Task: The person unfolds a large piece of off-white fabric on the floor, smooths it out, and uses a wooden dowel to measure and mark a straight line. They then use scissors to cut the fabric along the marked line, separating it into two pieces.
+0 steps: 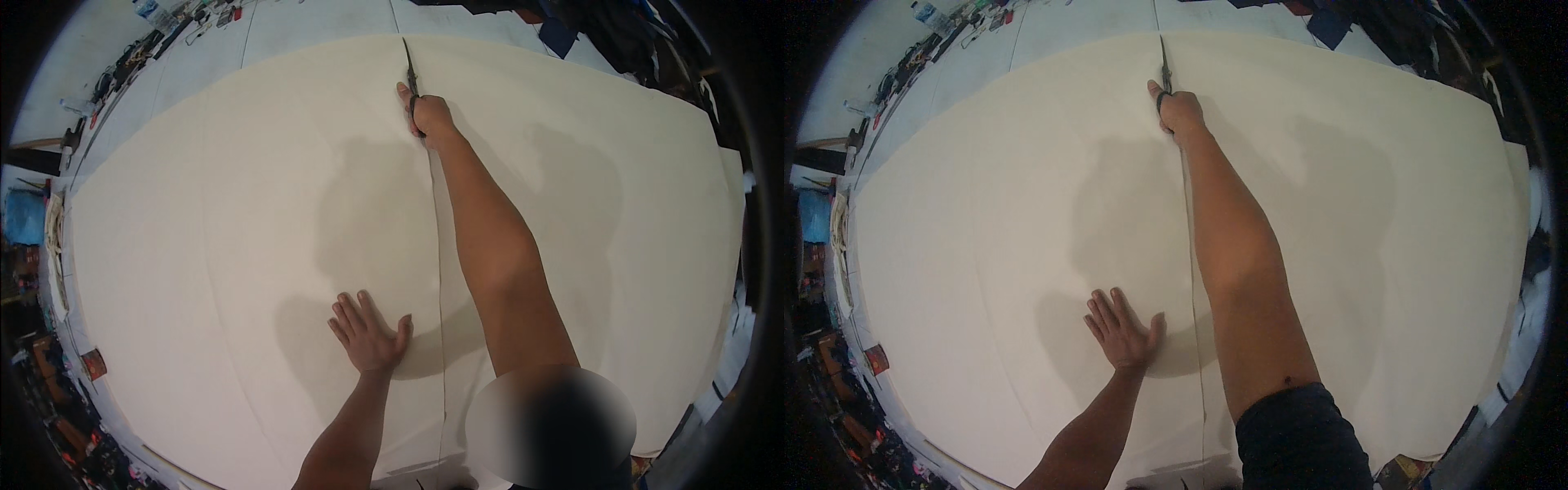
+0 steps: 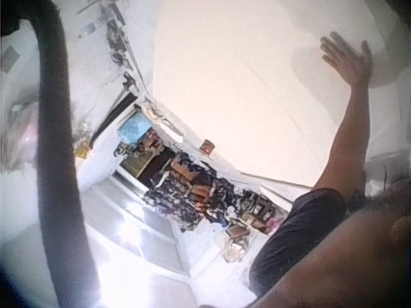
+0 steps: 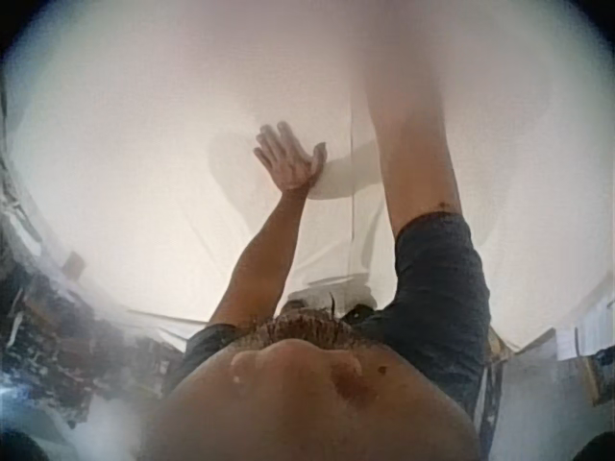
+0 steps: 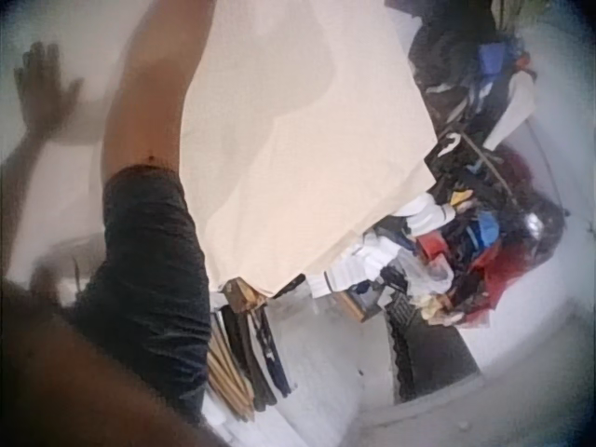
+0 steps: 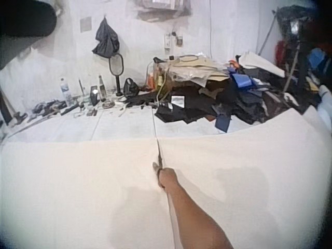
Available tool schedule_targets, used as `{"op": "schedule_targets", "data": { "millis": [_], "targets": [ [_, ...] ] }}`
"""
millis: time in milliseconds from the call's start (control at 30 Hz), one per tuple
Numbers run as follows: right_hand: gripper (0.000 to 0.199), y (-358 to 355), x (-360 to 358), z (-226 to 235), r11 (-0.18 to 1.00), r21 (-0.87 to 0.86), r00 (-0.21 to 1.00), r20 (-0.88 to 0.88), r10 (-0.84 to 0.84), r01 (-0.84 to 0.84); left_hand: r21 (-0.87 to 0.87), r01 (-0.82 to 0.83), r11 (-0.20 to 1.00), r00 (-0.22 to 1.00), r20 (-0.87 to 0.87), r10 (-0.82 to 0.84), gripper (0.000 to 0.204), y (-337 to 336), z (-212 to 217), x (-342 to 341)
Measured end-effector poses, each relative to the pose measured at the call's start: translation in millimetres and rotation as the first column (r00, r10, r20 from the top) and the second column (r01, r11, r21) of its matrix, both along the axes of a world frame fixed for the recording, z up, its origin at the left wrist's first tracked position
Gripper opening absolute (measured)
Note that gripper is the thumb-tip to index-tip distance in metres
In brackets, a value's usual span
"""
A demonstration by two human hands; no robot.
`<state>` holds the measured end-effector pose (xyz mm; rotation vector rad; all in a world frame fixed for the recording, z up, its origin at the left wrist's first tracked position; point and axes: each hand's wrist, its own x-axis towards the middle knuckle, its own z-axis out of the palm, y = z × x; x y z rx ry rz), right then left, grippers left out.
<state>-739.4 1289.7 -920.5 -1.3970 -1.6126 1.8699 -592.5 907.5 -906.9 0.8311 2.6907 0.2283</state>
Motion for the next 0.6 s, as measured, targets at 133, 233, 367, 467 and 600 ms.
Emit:
{"op": "schedule_targets", "data": {
  "millis": [133, 233, 367, 467, 600],
  "targets": [
    [0.055, 9, 2, -1, 0.996, -0.085, 0.998, -0.059, 0.016, -0.021, 0.014, 0.003, 1.0, 1.0, -0.008, -0.003, 0.096, -2, -1, 3],
    [0.054, 16, -14, 26, 0.985, -0.16, 0.995, -0.093, 0.042, -0.056, -0.003, -0.005, 1.0, 0.999, -0.035, 0.005, 0.093, -4, 0, -1],
    [0.05, 23, -26, 11, 0.994, 0.108, 0.999, 0.033, -0.023, 0.02, 0.007, -0.002, 1.0, 1.0, 0.013, 0.002, 0.095, 1, 3, 1],
    [0.049, 18, -14, 12, 0.988, 0.145, 0.999, -0.024, -0.049, 0.052, 0.065, 0.045, 0.997, 0.997, -0.058, -0.041, 0.095, 2, 2, 2],
    [0.045, -53, 57, 26, 0.958, 0.266, 0.992, -0.086, -0.09, 0.11, 0.02, 0.017, 1.0, 0.999, -0.028, -0.016, 0.094, 2, 3, 1]
  ]
}}
